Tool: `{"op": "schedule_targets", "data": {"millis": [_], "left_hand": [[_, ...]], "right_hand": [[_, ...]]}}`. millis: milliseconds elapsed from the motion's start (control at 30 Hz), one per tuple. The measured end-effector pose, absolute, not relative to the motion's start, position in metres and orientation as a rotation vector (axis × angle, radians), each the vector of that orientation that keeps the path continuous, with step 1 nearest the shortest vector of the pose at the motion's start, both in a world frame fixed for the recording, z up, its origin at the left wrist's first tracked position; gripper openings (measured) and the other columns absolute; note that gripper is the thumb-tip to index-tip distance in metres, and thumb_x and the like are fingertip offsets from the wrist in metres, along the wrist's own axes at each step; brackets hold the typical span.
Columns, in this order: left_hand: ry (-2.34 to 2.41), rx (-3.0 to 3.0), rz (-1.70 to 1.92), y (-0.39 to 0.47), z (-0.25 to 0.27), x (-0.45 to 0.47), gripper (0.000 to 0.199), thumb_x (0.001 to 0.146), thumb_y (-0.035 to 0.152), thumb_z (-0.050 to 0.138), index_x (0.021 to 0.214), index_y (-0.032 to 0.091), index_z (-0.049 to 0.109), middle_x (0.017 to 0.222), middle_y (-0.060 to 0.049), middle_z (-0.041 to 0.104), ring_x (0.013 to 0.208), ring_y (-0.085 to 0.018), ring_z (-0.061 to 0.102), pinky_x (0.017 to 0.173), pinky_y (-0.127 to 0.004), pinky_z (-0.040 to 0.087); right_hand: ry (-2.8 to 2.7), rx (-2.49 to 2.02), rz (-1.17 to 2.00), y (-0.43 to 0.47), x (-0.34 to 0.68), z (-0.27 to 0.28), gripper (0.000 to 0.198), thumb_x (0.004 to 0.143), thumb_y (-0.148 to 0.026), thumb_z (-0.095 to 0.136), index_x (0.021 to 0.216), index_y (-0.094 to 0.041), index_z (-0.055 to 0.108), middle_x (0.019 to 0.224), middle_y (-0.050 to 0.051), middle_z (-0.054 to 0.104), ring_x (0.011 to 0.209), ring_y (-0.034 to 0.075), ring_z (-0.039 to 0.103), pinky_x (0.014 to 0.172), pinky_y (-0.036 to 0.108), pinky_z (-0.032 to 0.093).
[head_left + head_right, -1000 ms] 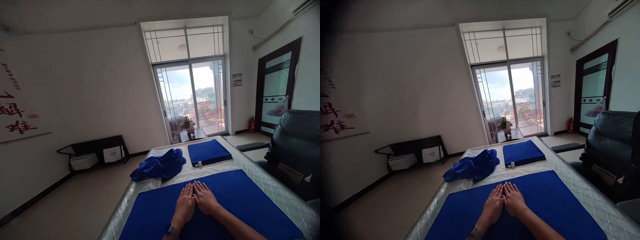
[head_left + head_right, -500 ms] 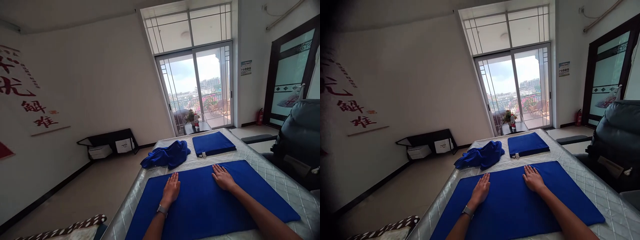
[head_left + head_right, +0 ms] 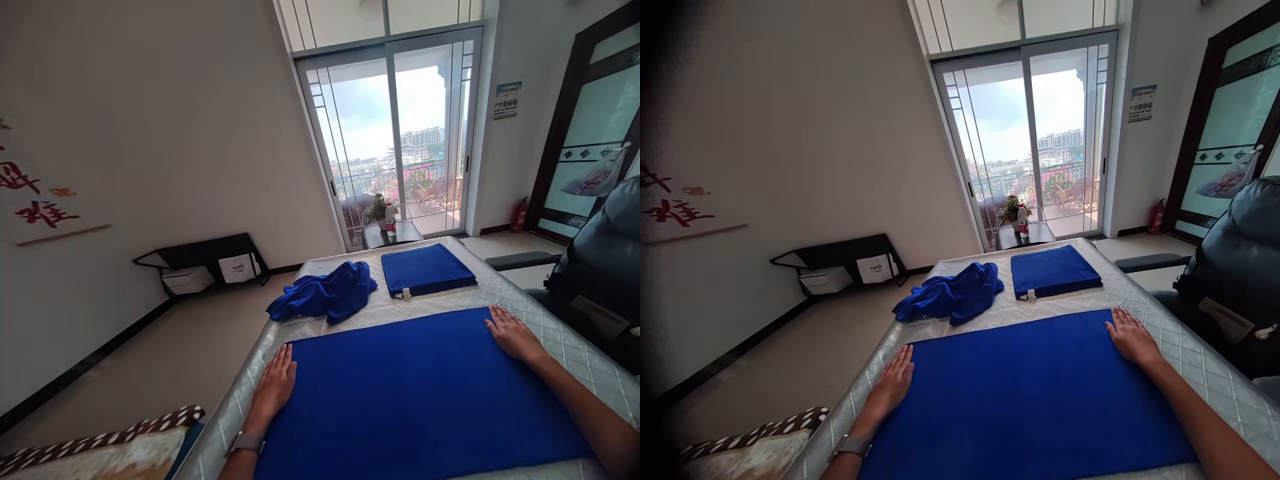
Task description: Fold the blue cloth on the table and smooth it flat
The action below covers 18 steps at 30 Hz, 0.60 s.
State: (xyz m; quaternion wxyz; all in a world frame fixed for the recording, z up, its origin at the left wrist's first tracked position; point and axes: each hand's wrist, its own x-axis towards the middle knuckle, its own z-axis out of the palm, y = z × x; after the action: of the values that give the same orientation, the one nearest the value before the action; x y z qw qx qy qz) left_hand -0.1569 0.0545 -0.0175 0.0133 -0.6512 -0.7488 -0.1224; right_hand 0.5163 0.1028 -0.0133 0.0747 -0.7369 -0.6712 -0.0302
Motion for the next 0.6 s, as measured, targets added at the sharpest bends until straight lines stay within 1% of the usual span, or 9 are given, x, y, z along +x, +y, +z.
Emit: {"op": "schedule_targets", "data": {"millis": [200, 333, 400, 500, 600], "left_hand": [[-2.331, -2.050, -0.354, 0.057, -0.021, -0.166, 0.065, 0.100, 0.041, 0.019, 0.157, 0.011, 0.027, 0.163, -0.012, 0.031, 0.151, -0.026, 0.027, 0.123, -0.046, 0.020], [-2.328, -2.047, -0.355, 0.055, -0.015, -0.163, 0.064, 0.100, 0.042, 0.019, 0.158, 0.014, 0.028, 0.164, -0.011, 0.030, 0.150, -0.026, 0.028, 0.123, -0.046, 0.020], [-2.333, -2.023, -0.366, 0.053, -0.011, -0.158, 0.063, 0.101, 0.041, 0.020, 0.157, 0.014, 0.030, 0.163, -0.011, 0.032, 0.150, -0.026, 0.029, 0.123, -0.045, 0.021], [-2.347, -1.982, -0.376, 0.049, -0.001, -0.147, 0.062, 0.100, 0.037, 0.021, 0.154, 0.010, 0.036, 0.160, -0.013, 0.038, 0.147, -0.027, 0.034, 0.123, -0.043, 0.022], [-2.288, -1.953, -0.398, 0.040, 0.018, -0.134, 0.062, 0.098, 0.033, 0.021, 0.148, 0.003, 0.043, 0.157, -0.017, 0.042, 0.147, -0.028, 0.034, 0.124, -0.042, 0.020]], "right_hand": [[-2.060, -2.137, -0.106, 0.110, 0.528, -0.025, 0.073, 0.098, -0.047, 0.015, 0.157, -0.007, 0.026, 0.164, 0.014, 0.027, 0.152, 0.026, 0.017, 0.122, 0.048, 0.019], [-2.043, -2.166, -0.128, 0.109, 0.525, -0.024, 0.073, 0.098, -0.046, 0.016, 0.156, -0.004, 0.028, 0.163, 0.015, 0.027, 0.152, 0.026, 0.018, 0.123, 0.046, 0.018], [-2.016, -2.197, -0.124, 0.105, 0.519, -0.018, 0.072, 0.098, -0.046, 0.016, 0.156, -0.004, 0.029, 0.163, 0.014, 0.028, 0.151, 0.026, 0.019, 0.123, 0.046, 0.017], [-2.008, -2.226, -0.129, 0.094, 0.508, -0.003, 0.070, 0.099, -0.044, 0.016, 0.155, -0.006, 0.031, 0.163, 0.013, 0.030, 0.151, 0.024, 0.021, 0.123, 0.044, 0.017], [-1.966, -2.237, -0.239, 0.081, 0.498, 0.016, 0.066, 0.098, -0.037, 0.018, 0.154, -0.005, 0.034, 0.161, 0.014, 0.034, 0.151, 0.025, 0.021, 0.123, 0.047, 0.014]]}}
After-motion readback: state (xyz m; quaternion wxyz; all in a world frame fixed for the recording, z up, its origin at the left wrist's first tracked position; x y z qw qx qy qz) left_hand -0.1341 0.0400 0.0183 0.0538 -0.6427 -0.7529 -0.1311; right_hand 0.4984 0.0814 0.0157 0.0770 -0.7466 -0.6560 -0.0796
